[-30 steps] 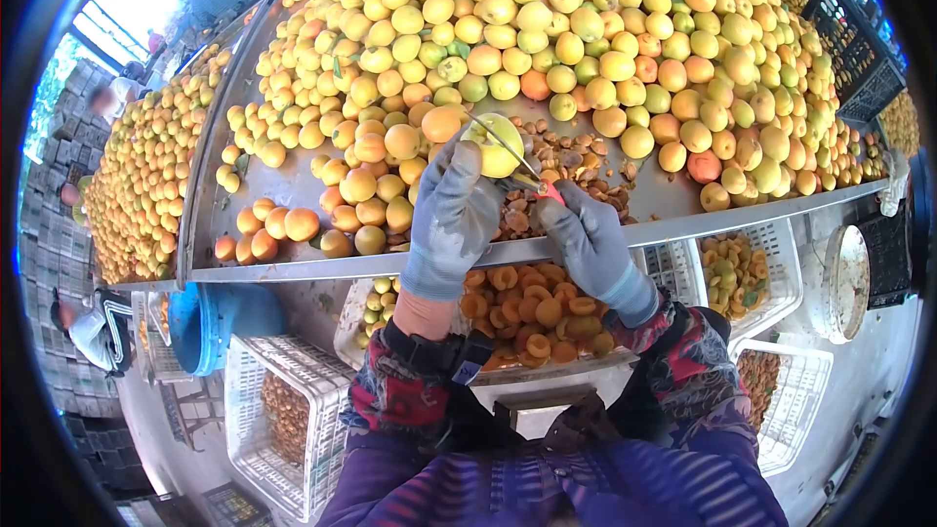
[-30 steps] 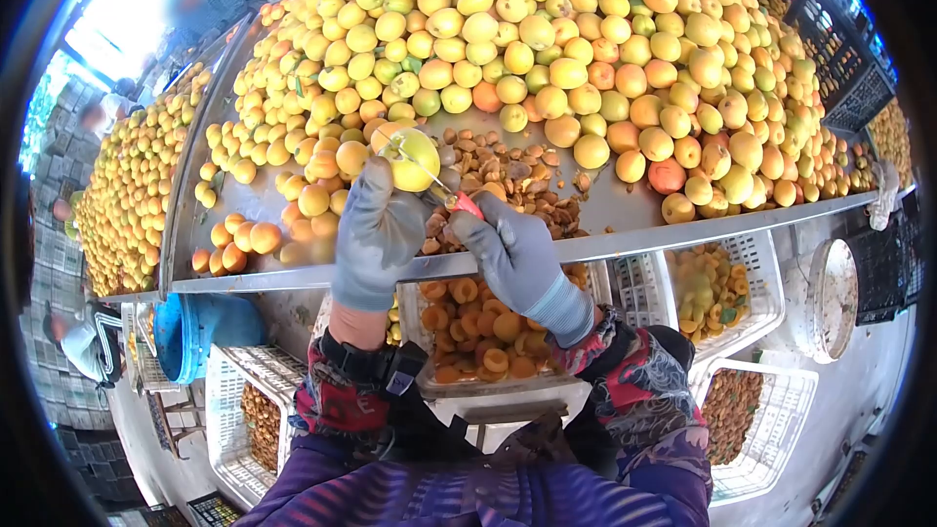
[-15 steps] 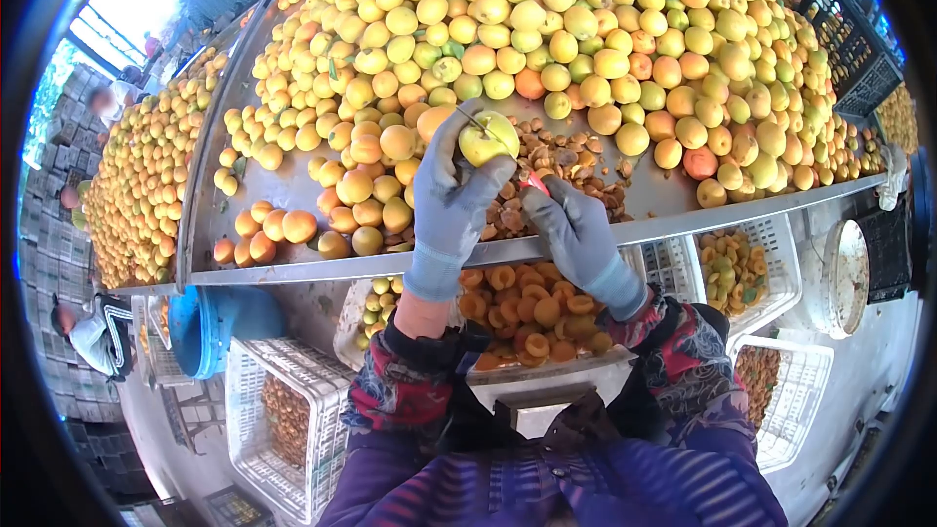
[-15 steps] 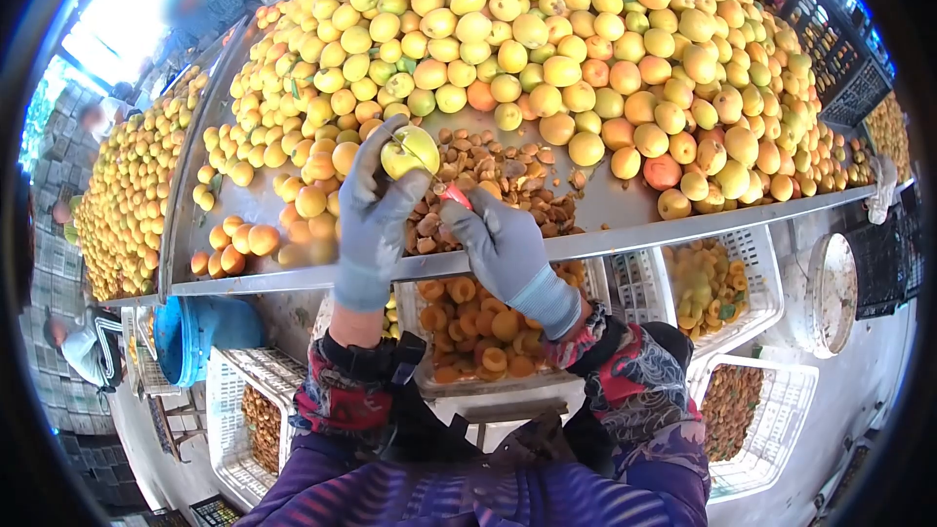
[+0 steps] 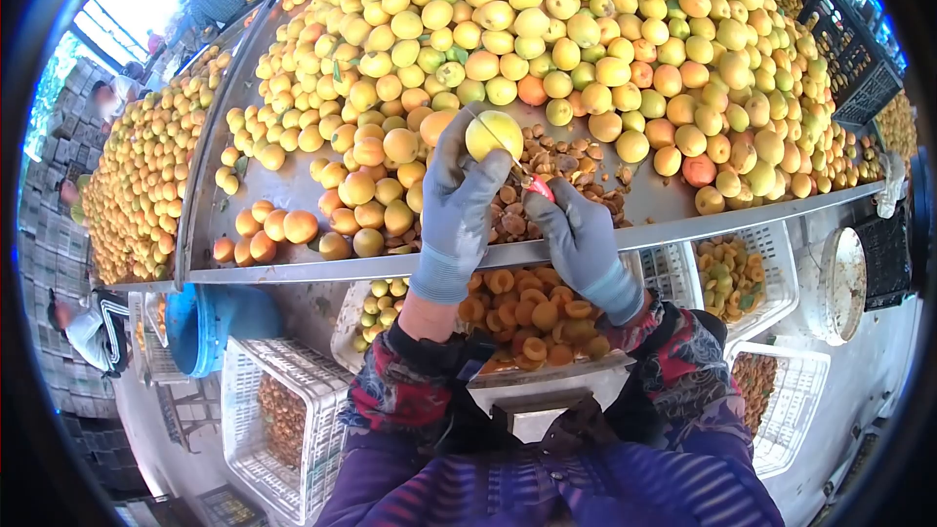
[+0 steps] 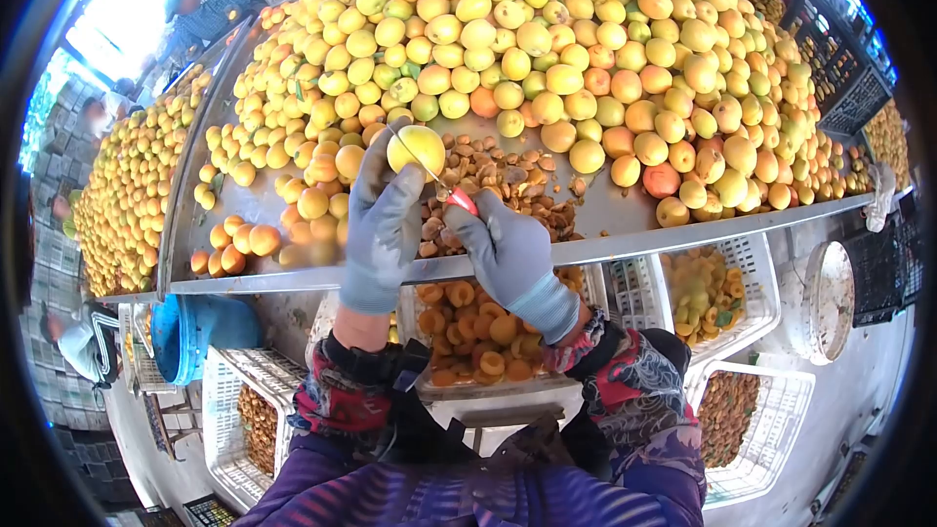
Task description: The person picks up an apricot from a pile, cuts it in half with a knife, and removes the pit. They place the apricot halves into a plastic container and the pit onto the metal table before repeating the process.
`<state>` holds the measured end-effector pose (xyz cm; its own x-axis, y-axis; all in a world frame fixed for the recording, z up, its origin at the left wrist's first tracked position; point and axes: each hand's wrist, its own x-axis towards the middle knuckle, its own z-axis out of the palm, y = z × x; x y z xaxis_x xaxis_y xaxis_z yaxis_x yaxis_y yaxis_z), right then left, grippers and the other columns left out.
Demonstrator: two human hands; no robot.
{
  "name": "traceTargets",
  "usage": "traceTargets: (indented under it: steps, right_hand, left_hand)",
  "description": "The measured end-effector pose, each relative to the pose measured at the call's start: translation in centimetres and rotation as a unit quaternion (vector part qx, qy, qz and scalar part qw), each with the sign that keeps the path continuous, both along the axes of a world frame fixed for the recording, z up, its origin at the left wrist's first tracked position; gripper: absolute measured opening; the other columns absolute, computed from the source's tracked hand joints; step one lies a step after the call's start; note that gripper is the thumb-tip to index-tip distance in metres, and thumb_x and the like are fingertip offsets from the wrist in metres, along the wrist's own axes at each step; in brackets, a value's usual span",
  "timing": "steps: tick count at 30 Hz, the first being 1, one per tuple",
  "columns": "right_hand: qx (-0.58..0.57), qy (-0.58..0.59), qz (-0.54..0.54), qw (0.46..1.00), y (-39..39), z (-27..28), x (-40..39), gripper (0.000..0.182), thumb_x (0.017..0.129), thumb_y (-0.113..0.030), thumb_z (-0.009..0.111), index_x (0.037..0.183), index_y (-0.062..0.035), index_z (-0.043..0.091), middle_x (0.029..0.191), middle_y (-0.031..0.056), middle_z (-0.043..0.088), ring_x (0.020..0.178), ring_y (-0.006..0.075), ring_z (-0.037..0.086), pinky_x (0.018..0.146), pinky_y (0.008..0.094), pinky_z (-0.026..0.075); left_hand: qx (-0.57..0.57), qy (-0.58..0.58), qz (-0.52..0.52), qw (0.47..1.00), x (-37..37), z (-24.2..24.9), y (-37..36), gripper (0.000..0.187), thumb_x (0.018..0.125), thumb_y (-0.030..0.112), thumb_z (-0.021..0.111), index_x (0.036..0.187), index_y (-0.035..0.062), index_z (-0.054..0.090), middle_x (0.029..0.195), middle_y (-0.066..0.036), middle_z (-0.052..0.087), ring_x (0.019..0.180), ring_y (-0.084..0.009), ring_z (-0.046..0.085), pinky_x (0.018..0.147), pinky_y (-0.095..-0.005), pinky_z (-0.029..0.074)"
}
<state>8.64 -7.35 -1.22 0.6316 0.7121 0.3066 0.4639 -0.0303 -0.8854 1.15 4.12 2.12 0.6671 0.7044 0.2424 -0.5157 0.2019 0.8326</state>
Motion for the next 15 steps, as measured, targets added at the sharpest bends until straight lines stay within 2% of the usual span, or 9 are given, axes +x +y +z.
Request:
traceTargets:
  steps: [3, 5, 6, 8, 11, 13, 15]
  right_hand:
    - [-0.011, -0.034, -0.007, 0.999, 0.1, 0.4, -0.2, 0.030, 0.090, -0.036, 0.059, 0.085, -0.0065, 0.054, 0.059, 0.0132, 0.055, 0.054, 0.0320, 0.059, 0.046, 0.0362, 0.042]
    - [-0.005, -0.055, -0.010, 0.998, 0.0, 0.9, -0.3, 0.030, 0.090, -0.036, 0.059, 0.085, -0.0067, 0.055, 0.059, 0.0131, 0.054, 0.054, 0.0323, 0.058, 0.046, 0.0361, 0.043]
    - [-0.021, -0.075, -0.011, 0.997, -0.2, 1.0, -0.3, 0.030, 0.090, -0.035, 0.060, 0.084, -0.0068, 0.054, 0.058, 0.0130, 0.054, 0.054, 0.0324, 0.058, 0.046, 0.0360, 0.043]
    - [-0.037, -0.095, -0.012, 0.995, -0.3, 0.9, -0.2, 0.029, 0.090, -0.035, 0.060, 0.084, -0.0070, 0.054, 0.057, 0.0128, 0.053, 0.054, 0.0326, 0.058, 0.046, 0.0360, 0.043]
    - [-0.045, -0.071, -0.006, 0.996, -0.3, 0.7, -0.3, 0.029, 0.090, -0.035, 0.060, 0.084, -0.0070, 0.054, 0.056, 0.0127, 0.052, 0.053, 0.0323, 0.058, 0.046, 0.0357, 0.043]
    - [-0.010, -0.027, 0.002, 1.000, -0.3, 1.1, -0.3, 0.029, 0.090, -0.034, 0.060, 0.083, -0.0068, 0.053, 0.056, 0.0130, 0.050, 0.052, 0.0324, 0.057, 0.046, 0.0360, 0.042]
    - [-0.026, -0.042, 0.000, 0.999, -0.2, 0.5, -0.3, 0.030, 0.090, -0.034, 0.060, 0.082, -0.0065, 0.053, 0.055, 0.0132, 0.050, 0.052, 0.0323, 0.056, 0.045, 0.0362, 0.041]
  left_hand:
    - [0.040, 0.012, 0.025, 0.999, 0.1, -0.5, 0.5, 0.040, 0.099, 0.028, 0.045, 0.122, -0.0036, 0.046, 0.112, -0.009, 0.058, 0.105, -0.0149, 0.055, 0.093, -0.0300, 0.042]
    - [-0.023, -0.008, 0.010, 1.000, 0.0, -0.1, 0.7, 0.041, 0.095, 0.028, 0.054, 0.123, -0.0020, 0.048, 0.108, -0.006, 0.059, 0.095, -0.0122, 0.057, 0.082, -0.0268, 0.047]
    - [-0.023, -0.008, 0.011, 1.000, -0.4, -0.3, 1.1, 0.041, 0.095, 0.028, 0.054, 0.123, -0.0020, 0.048, 0.108, -0.006, 0.059, 0.095, -0.0122, 0.057, 0.082, -0.0268, 0.047]
    - [-0.075, -0.061, -0.125, 0.988, -1.2, -0.8, 2.0, 0.039, 0.095, 0.025, 0.053, 0.122, -0.0021, 0.048, 0.108, -0.006, 0.059, 0.094, -0.0130, 0.058, 0.083, -0.0276, 0.047]
    - [-0.127, -0.008, -0.083, 0.988, -1.0, -0.9, 1.7, 0.036, 0.096, 0.027, 0.052, 0.119, -0.0018, 0.050, 0.106, -0.005, 0.059, 0.093, -0.0135, 0.058, 0.084, -0.0283, 0.047]
    - [-0.099, -0.013, -0.044, 0.994, -0.3, -0.2, 1.0, 0.037, 0.096, 0.029, 0.051, 0.117, -0.0015, 0.050, 0.105, -0.005, 0.059, 0.092, -0.0136, 0.058, 0.082, -0.0284, 0.047]
    - [-0.074, -0.016, -0.006, 0.997, 0.1, -0.1, 0.9, 0.037, 0.096, 0.031, 0.051, 0.115, -0.0012, 0.051, 0.105, -0.005, 0.058, 0.091, -0.0136, 0.058, 0.081, -0.0286, 0.048]
